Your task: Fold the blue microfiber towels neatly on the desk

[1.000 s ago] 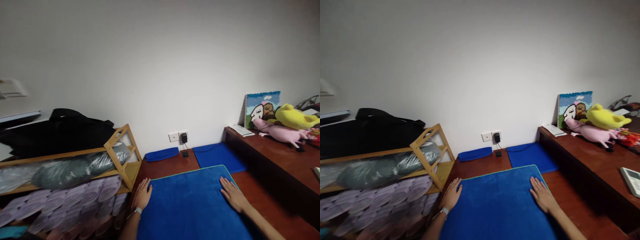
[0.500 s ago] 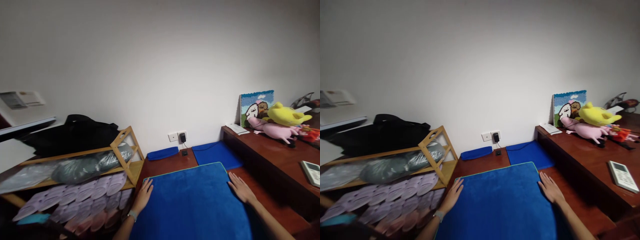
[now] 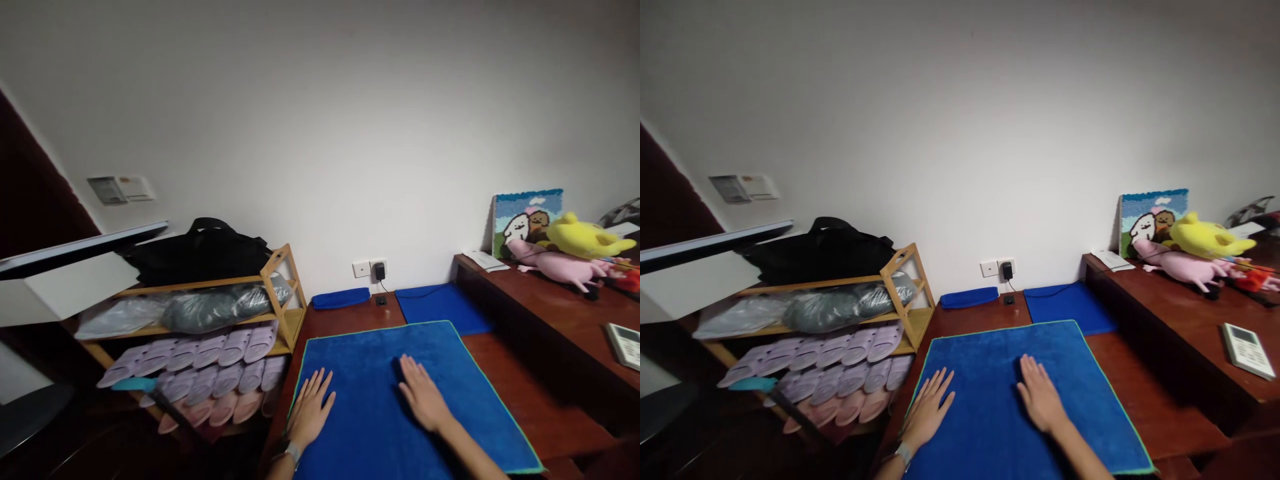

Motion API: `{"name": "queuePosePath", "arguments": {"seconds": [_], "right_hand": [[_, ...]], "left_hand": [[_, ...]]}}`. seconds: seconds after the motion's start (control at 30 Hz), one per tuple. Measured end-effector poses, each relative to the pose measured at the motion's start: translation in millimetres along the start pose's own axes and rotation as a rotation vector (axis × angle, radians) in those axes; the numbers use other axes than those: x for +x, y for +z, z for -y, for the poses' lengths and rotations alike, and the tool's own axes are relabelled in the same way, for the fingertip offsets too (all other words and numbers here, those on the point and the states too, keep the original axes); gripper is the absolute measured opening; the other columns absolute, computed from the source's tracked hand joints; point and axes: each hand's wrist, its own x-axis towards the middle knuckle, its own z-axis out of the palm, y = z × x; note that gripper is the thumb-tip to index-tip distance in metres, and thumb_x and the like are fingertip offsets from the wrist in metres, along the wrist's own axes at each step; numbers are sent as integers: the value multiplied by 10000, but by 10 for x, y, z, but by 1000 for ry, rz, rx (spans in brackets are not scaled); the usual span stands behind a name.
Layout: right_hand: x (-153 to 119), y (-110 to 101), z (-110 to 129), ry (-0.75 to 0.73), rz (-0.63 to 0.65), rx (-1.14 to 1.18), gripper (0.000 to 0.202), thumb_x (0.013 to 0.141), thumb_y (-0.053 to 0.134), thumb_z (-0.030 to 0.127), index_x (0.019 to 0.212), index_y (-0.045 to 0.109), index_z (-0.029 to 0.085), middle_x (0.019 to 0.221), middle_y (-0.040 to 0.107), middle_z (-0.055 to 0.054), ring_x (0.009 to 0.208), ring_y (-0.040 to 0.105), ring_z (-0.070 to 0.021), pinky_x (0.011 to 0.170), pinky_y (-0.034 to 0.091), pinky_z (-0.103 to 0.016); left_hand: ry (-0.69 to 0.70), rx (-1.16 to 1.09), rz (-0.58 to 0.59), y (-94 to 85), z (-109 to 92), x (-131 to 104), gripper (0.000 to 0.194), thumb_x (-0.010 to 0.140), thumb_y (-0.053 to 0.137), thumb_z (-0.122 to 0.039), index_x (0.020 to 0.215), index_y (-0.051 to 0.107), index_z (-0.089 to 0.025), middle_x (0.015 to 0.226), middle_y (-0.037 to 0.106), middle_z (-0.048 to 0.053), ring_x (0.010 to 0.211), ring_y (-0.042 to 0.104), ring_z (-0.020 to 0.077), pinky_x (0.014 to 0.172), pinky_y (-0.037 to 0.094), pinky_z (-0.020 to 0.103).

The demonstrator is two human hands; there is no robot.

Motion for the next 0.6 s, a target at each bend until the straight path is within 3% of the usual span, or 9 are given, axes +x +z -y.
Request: {"name": "queuePosePath", "arguments": {"seconds": [0.1, 0.17, 0.23, 0.47, 0.53, 0.6], "right_hand": [[-6, 163, 420, -105, 92, 11, 681, 1072, 243, 578, 1654, 294, 229, 1701, 299, -52, 1581, 266, -238, 1304, 254, -471], [-47, 129, 364, -78, 116, -14, 684, 1067, 249, 593, 1640, 338, 229, 1689, 330, -69, 1574, 286, -252, 1298, 263, -488], [-143, 6, 76, -5, 127, -46, 701, 1057, 248, 612, 1626, 374, 224, 1681, 352, -84, 1566, 306, -266, 1293, 266, -509], [-794, -729, -1476, 389, 62, -132, 758, 947, 270, 609, 1556, 520, 232, 1622, 487, -85, 1539, 344, -308, 1280, 311, -466], [-934, -875, -1686, 447, 38, -145, 761, 917, 275, 629, 1534, 550, 278, 1592, 528, -84, 1534, 345, -339, 1266, 324, -502], [-990, -917, -1662, 460, -8, -163, 752, 920, 262, 631, 1531, 552, 303, 1584, 536, -77, 1538, 335, -352, 1271, 313, -521]], "left_hand": [[-3, 11, -2, -3, -6, 7, 580, 1050, 409, -544, 1601, 410, -362, 1685, 385, 11, 1565, 334, 262, 1289, 283, 521], [-2, 13, 5, -14, -17, 7, 578, 1052, 405, -538, 1600, 414, -353, 1687, 380, 17, 1566, 329, 260, 1290, 278, 522], [2, 13, 16, -30, -32, 7, 587, 1053, 399, -544, 1601, 417, -334, 1692, 366, 24, 1571, 319, 259, 1293, 267, 520], [1, -6, 19, -28, -46, 20, 600, 1052, 387, -545, 1606, 411, -316, 1694, 359, 30, 1578, 300, 247, 1300, 238, 509], [0, -7, 10, -12, -42, 25, 596, 1051, 392, -536, 1605, 413, -319, 1690, 369, 35, 1575, 306, 251, 1298, 245, 508], [-3, -1, 2, -2, -42, 29, 593, 1050, 395, -533, 1603, 417, -320, 1687, 375, 41, 1571, 317, 257, 1297, 248, 510]]}}
